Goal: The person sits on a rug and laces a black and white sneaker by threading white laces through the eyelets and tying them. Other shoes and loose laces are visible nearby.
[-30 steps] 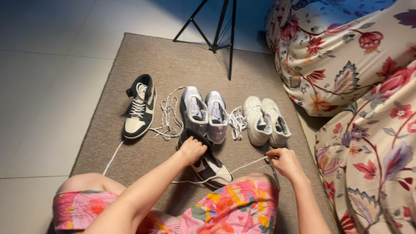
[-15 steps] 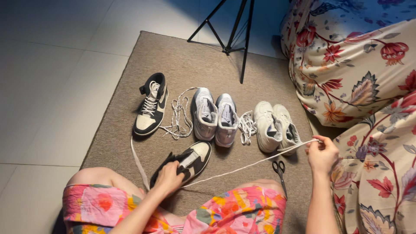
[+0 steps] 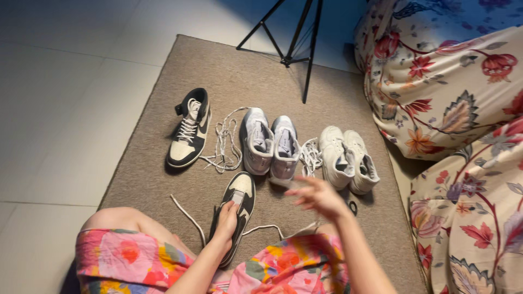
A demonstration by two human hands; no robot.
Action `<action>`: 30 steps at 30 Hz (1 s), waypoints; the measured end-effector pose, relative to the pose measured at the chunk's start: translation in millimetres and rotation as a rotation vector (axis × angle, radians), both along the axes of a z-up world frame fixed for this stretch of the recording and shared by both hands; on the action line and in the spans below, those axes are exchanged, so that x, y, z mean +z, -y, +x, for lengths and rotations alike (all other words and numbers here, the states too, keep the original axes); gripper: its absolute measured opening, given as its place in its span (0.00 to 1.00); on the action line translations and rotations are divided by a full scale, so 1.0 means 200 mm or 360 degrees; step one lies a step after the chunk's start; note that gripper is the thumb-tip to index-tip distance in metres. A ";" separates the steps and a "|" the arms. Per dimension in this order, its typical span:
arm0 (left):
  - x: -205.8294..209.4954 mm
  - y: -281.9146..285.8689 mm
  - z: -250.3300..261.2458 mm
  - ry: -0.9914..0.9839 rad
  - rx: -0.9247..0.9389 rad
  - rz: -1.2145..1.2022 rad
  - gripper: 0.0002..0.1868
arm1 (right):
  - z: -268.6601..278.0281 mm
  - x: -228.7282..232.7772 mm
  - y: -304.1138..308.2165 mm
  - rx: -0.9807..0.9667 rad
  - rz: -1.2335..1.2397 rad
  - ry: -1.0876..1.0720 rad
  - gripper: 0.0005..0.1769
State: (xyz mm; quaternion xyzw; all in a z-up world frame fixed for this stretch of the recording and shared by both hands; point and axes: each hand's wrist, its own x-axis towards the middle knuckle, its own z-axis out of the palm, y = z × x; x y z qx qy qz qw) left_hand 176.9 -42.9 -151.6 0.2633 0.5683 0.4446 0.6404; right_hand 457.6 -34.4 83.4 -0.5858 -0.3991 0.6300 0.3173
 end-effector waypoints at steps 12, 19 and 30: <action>-0.13 -0.15 -0.03 0.0611 0.0022 0.0007 0.29 | -0.55 -0.89 0.14 0.0572 -0.0017 0.0394 0.31; -0.01 -0.12 -0.05 0.0589 -0.0045 -0.0033 0.34 | -0.69 -0.74 0.03 0.0133 0.0355 0.0459 0.10; -0.10 -0.15 0.02 0.0535 0.0087 -0.0052 0.29 | -0.60 -0.90 -0.13 0.0200 0.0422 0.0252 0.03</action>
